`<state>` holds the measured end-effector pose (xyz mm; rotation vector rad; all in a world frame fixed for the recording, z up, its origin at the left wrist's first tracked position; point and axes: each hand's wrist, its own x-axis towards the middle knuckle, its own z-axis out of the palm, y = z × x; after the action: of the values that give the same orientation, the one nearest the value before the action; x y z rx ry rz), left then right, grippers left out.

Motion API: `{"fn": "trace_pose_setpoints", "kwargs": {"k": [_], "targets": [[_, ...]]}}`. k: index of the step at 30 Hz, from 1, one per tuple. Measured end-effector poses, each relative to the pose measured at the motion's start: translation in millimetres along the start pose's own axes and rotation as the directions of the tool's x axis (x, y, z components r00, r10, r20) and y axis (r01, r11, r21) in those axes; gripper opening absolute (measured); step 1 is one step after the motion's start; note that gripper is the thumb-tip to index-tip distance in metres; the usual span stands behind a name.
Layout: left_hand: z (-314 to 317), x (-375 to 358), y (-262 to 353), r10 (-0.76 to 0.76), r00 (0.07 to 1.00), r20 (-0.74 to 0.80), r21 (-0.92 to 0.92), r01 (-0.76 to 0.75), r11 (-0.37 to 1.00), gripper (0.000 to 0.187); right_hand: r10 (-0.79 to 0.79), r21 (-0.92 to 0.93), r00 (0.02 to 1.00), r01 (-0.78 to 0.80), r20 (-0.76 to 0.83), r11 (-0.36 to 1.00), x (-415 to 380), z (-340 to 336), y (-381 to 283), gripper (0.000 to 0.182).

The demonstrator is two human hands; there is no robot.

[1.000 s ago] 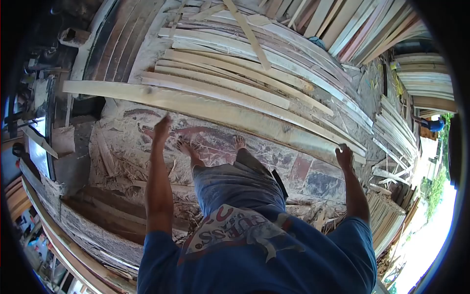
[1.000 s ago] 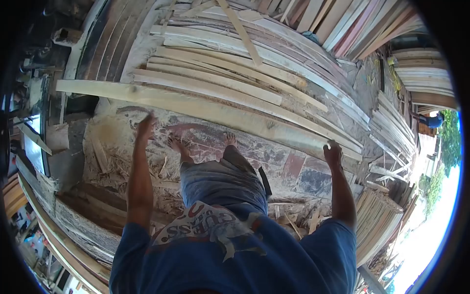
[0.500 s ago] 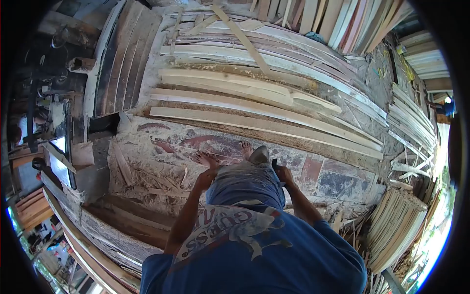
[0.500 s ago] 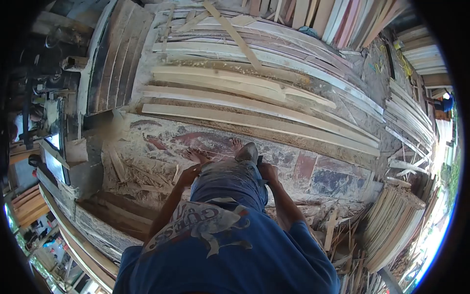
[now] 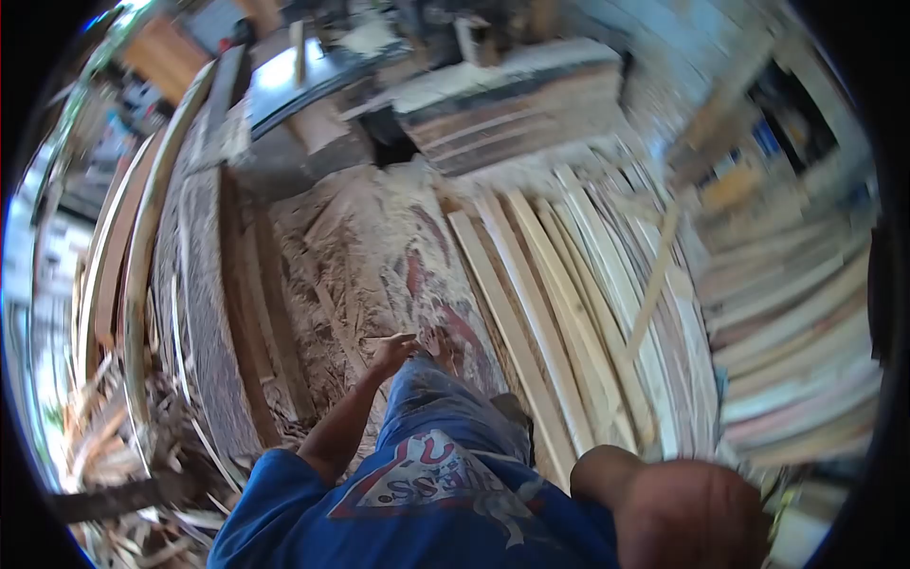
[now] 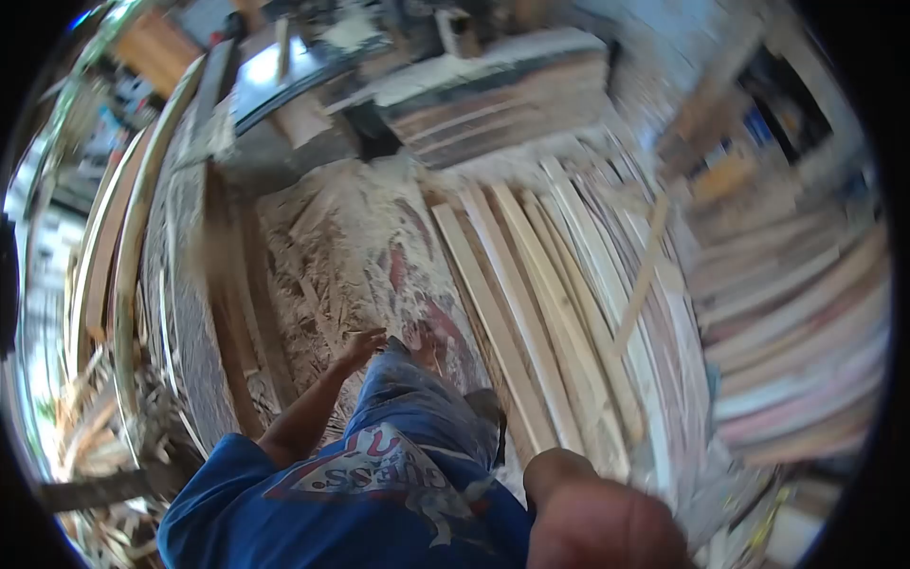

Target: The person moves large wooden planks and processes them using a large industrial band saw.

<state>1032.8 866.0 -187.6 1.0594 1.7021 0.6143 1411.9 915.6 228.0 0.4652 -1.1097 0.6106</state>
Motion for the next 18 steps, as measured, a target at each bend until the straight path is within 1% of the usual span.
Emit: {"fn": "trace_pose_setpoints", "kwargs": {"k": [1,2,3,4,5,6,7,8,9,10,11,12,14,15,16,17,18], "targets": [[-9.1,1.5,9.6,0.045,0.999,-0.024,0.029,-0.045,0.999,0.041,-0.140,-0.402,0.968,0.215,0.208,0.890,23.2,29.9,34.0,0.042],[-16.1,6.4,1.0,-0.019,0.998,-0.057,-0.063,0.015,0.998,0.041,-0.150,-0.327,0.966,0.215,0.212,0.920,27.2,44.0,65.2,0.042],[-17.8,9.7,-12.6,-0.080,0.994,-0.069,-0.155,0.068,0.986,0.041,-0.310,-0.201,0.945,0.325,0.100,0.924,30.1,56.3,95.0,0.042],[-23.6,10.7,-21.3,-0.109,0.989,-0.098,-0.243,0.082,0.967,0.042,-0.440,-0.100,0.897,0.435,-0.035,0.895,30.7,66.5,123.3,0.043],[-31.1,14.1,-38.1,-0.165,0.981,-0.105,-0.281,0.130,0.951,0.043,-0.432,-0.058,0.901,0.429,-0.038,0.901,30.5,75.3,150.8,0.043],[-39.1,18.2,-64.8,-0.174,0.978,-0.112,-0.233,0.145,0.962,0.044,-0.429,0.035,0.903,0.430,-0.028,0.902,31.2,83.8,177.2,0.045],[-55.4,14.5,-61.5,-0.254,0.962,-0.101,-0.199,0.230,0.953,0.044,-0.434,0.124,0.901,0.433,-0.021,0.893,31.7,90.5,203.8,0.046],[-73.1,8.7,-60.2,-0.337,0.937,-0.093,-0.163,0.319,0.933,0.044,-0.322,0.062,0.946,0.320,0.036,0.945,27.7,92.5,217.6,0.050],[-85.3,8.8,-80.2,-0.347,0.931,-0.111,-0.197,0.321,0.926,0.044,-0.309,0.099,0.951,0.304,0.033,0.947,26.0,99.8,239.8,0.050],[-94.8,13.9,-110.4,-0.296,0.944,-0.148,-0.163,0.272,0.948,0.045,-0.312,0.120,0.950,0.309,0.001,0.943,24.2,108.2,261.5,0.051],[-109.3,24.2,-127.5,-0.237,0.953,-0.187,-0.116,0.218,0.969,0.045,-0.323,0.138,0.946,0.325,-0.035,0.936,22.9,115.4,283.8,0.053],[-127.0,32.2,-132.0,-0.245,0.946,-0.212,-0.133,0.221,0.966,0.045,-0.318,0.166,0.947,0.321,-0.046,0.932,22.3,121.0,303.0,0.053],[-153.9,40.0,-137.3,-0.167,0.936,-0.309,0.129,0.215,0.968,0.031,-0.137,0.186,0.990,0.137,-0.016,0.973,20.8,130.2,332.7,0.072],[-166.6,45.9,-129.1,-0.180,0.929,-0.323,0.110,0.226,0.968,0.031,-0.125,0.208,0.992,0.126,-0.017,0.970,16.9,133.4,347.3,0.072],[-178.9,54.5,-110.9,-0.317,0.878,-0.358,-0.180,0.268,0.946,0.033,-0.073,0.235,0.997,0.070,0.002,0.969,12.0,134.8,360.9,0.071],[-190.5,61.8,-88.7,-0.453,0.821,-0.347,-0.457,0.274,0.846,0.035,-0.019,0.257,1.000,0.013,0.024,0.966,7.7,136.2,375.7,0.070],[-201.6,68.9,-70.8,-0.482,0.808,-0.339,-0.514,0.270,0.814,0.040,-0.011,0.272,1.000,0.004,0.025,0.962,4.1,136.9,392.0,0.070]]}}
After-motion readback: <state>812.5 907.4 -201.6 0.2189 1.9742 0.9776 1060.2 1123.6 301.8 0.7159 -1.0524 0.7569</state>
